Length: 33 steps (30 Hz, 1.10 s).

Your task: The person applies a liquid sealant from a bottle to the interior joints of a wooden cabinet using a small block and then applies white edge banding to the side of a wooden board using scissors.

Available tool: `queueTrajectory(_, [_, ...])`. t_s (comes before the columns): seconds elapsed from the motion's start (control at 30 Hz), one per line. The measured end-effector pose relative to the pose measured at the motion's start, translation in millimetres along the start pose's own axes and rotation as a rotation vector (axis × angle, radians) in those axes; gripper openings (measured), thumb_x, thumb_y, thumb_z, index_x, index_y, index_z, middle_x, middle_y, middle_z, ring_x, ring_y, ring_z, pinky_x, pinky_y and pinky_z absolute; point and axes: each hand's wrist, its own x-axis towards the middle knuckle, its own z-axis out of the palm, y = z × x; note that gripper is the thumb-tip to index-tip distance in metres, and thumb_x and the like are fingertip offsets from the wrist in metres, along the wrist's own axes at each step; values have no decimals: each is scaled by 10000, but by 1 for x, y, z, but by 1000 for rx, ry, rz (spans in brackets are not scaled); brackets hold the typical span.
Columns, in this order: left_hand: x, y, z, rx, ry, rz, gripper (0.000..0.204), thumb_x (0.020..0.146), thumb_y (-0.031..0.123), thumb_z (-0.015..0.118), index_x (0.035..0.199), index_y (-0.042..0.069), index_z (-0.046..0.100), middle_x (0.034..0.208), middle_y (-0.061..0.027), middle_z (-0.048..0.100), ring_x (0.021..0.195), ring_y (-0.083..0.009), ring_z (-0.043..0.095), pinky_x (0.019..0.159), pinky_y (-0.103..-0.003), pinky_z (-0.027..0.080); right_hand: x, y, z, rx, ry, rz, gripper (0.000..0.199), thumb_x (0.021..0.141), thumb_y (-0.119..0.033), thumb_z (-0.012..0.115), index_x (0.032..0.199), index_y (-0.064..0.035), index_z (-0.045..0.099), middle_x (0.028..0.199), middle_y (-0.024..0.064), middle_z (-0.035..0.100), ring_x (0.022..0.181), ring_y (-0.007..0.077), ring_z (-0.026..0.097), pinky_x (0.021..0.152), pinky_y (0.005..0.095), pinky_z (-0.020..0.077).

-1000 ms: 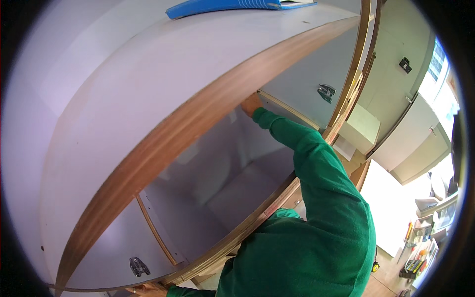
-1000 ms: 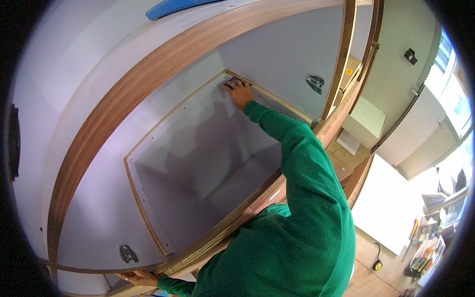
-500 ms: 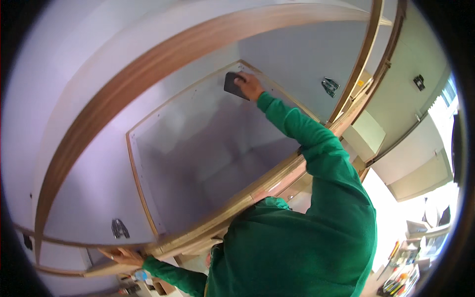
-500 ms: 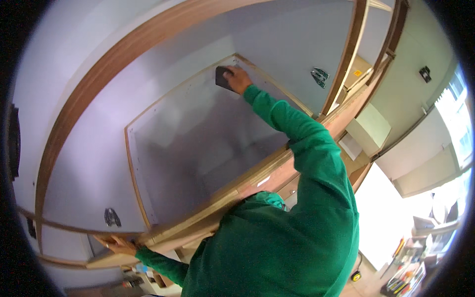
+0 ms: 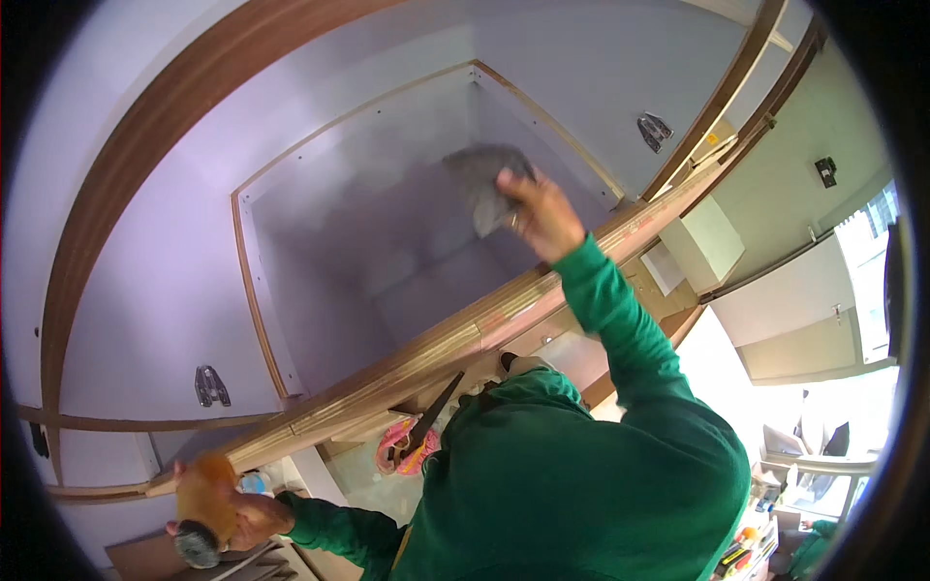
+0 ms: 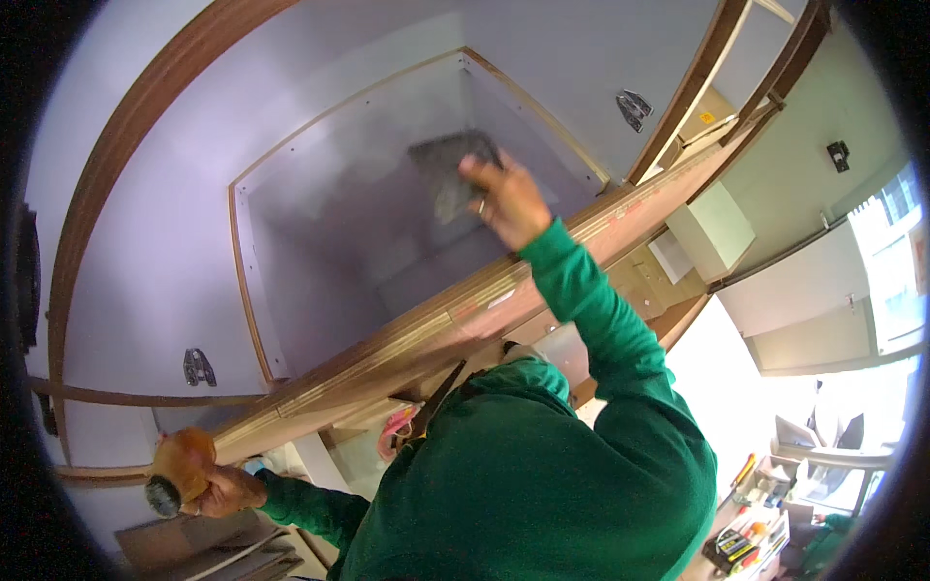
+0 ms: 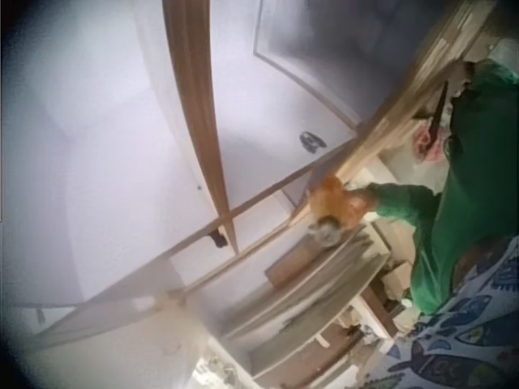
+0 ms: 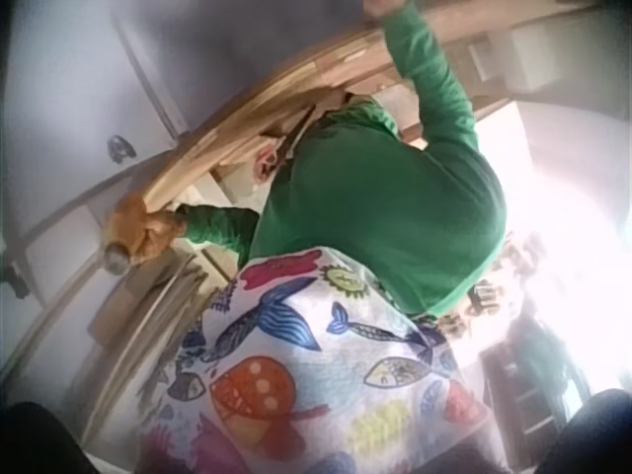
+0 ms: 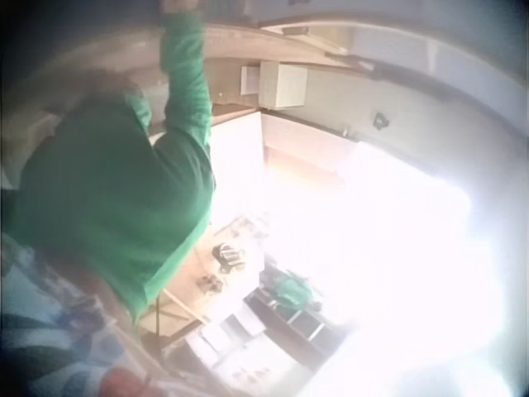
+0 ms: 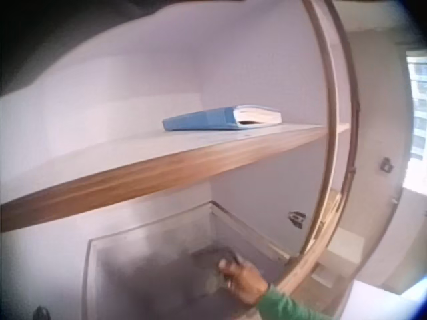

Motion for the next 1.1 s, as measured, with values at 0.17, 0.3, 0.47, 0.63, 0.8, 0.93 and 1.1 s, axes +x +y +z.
queueTrajectory(0.17, [-15,63,68,-52,-684,64,573,816,-9,667,1360,33,493,1176,-205,629,1066,-329,615,920,-407,492,-69,42,32,134,-172,214,448,891,-115,658,1283,-49,450,1127,55,611,977,158,621,738,355,551])
queueTrajectory(0.3, [-15,96,129,23,-1044,247,679,722,-17,691,1365,121,523,1138,-122,631,988,-322,601,848,-410,480,-64,48,10,181,-93,233,350,931,-139,608,1241,-29,488,1133,64,611,952,189,646,819,391,560])
queueTrajectory(0.47, [-2,133,169,138,-1183,374,739,718,37,710,1399,228,495,1025,-70,632,932,-293,592,836,-427,464,-78,18,2,80,-139,153,317,946,-215,586,1228,-83,527,1099,18,617,899,155,628,696,362,562])
queueTrajectory(0.63, [11,171,181,233,-1282,446,706,737,4,669,1395,196,502,1084,-98,618,975,-318,570,876,-425,443,-83,4,-19,149,-145,114,288,953,-203,577,1215,-87,545,1096,20,623,922,152,629,704,350,558])
queueTrajectory(0.8, [18,203,192,286,-1344,512,718,733,23,685,1401,206,496,1061,-87,617,959,-298,572,853,-420,446,-90,-2,-36,209,-200,114,235,960,-202,576,1175,-108,574,1080,-1,633,912,129,625,691,336,548])
queueTrajectory(0.93, [16,216,195,307,-1354,547,723,733,27,686,1404,211,491,1035,-83,613,940,-293,568,832,-414,447,-97,-11,-42,201,-197,167,212,960,-203,579,1154,-118,589,1058,-16,639,885,108,622,685,319,542])
queueTrajectory(1.1, [16,230,194,329,-1375,586,739,723,29,698,1406,221,492,1022,-78,613,931,-286,570,829,-410,447,-99,-11,-44,269,-211,140,250,964,-199,572,1192,-97,567,1061,4,632,845,117,634,611,298,564])
